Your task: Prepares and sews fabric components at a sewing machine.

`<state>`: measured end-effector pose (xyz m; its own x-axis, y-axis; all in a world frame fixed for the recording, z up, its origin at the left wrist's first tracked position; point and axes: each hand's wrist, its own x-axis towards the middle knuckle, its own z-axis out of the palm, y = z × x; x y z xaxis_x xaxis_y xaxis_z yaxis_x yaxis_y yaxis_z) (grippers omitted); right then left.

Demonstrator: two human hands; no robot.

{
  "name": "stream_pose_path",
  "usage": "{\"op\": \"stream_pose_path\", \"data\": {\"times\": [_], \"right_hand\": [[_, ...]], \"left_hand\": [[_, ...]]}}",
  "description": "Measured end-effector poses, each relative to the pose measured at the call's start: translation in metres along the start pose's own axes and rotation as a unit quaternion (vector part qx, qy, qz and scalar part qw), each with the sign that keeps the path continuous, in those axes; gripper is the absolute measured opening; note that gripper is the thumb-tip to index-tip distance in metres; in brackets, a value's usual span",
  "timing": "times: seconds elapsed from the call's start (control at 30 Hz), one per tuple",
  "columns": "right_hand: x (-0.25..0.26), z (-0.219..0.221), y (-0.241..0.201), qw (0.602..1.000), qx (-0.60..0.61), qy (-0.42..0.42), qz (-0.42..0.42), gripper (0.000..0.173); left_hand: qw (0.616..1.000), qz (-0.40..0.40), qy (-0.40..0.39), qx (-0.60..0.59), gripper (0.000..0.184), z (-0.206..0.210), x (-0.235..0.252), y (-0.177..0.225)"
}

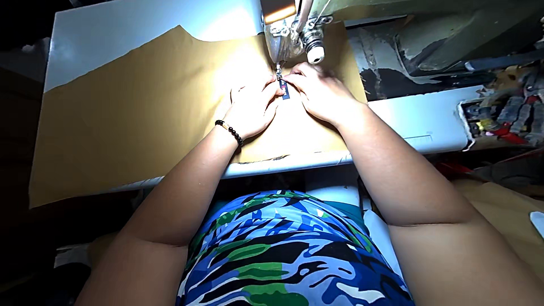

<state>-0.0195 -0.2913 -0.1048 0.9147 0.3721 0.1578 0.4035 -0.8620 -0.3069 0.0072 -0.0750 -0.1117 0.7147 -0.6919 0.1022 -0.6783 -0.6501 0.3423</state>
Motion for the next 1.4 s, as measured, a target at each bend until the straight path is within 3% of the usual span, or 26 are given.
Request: {"op": "stream_pose_path", "data": {"times": [0.57,0.87,0.97,1.0,1.07,1.13,1.2,1.27,1.4], "right_hand": [[0.001,0.004,0.002,1.0,-0.005,0.011,0.009,0.043],[0.006,0.001,-0.001,0.999,-0.019,-0.014,0.031,0.047],[-0.004,-0.008,-0.001,0.997,-0.026,-0.062,0.044,0.05],[-0.013,-0.015,0.0,0.997,-0.012,-0.048,0.052,0.046],[-0.038,-0.03,0.014,0.995,0.01,0.071,0.063,0.037],[-0.077,-0.048,0.036,0.967,-0.007,0.228,0.112,0.035],[-0.121,-0.062,0.061,0.922,-0.038,0.324,0.211,0.043],[-0.152,-0.058,0.085,0.887,-0.045,0.333,0.316,0.046],[-0.164,-0.044,0.096,0.902,-0.043,0.218,0.371,0.044]], "left_hand": [[0.999,0.007,-0.006,0.031,0.042,0.0,0.003,0.001],[0.999,-0.005,-0.012,0.041,0.044,-0.002,0.005,0.003],[0.998,-0.014,-0.013,0.055,0.044,-0.004,0.01,0.001],[0.998,-0.014,-0.008,0.059,0.044,-0.004,0.011,0.0],[0.998,-0.016,-0.012,0.058,0.043,-0.006,0.013,0.001],[0.998,-0.017,-0.012,0.053,0.044,-0.005,0.013,0.0],[0.999,-0.019,-0.011,0.048,0.043,-0.004,0.013,-0.001],[0.998,-0.02,-0.02,0.049,0.043,-0.005,0.013,0.0],[0.999,-0.014,-0.018,0.049,0.044,-0.006,0.011,-0.001]]}}
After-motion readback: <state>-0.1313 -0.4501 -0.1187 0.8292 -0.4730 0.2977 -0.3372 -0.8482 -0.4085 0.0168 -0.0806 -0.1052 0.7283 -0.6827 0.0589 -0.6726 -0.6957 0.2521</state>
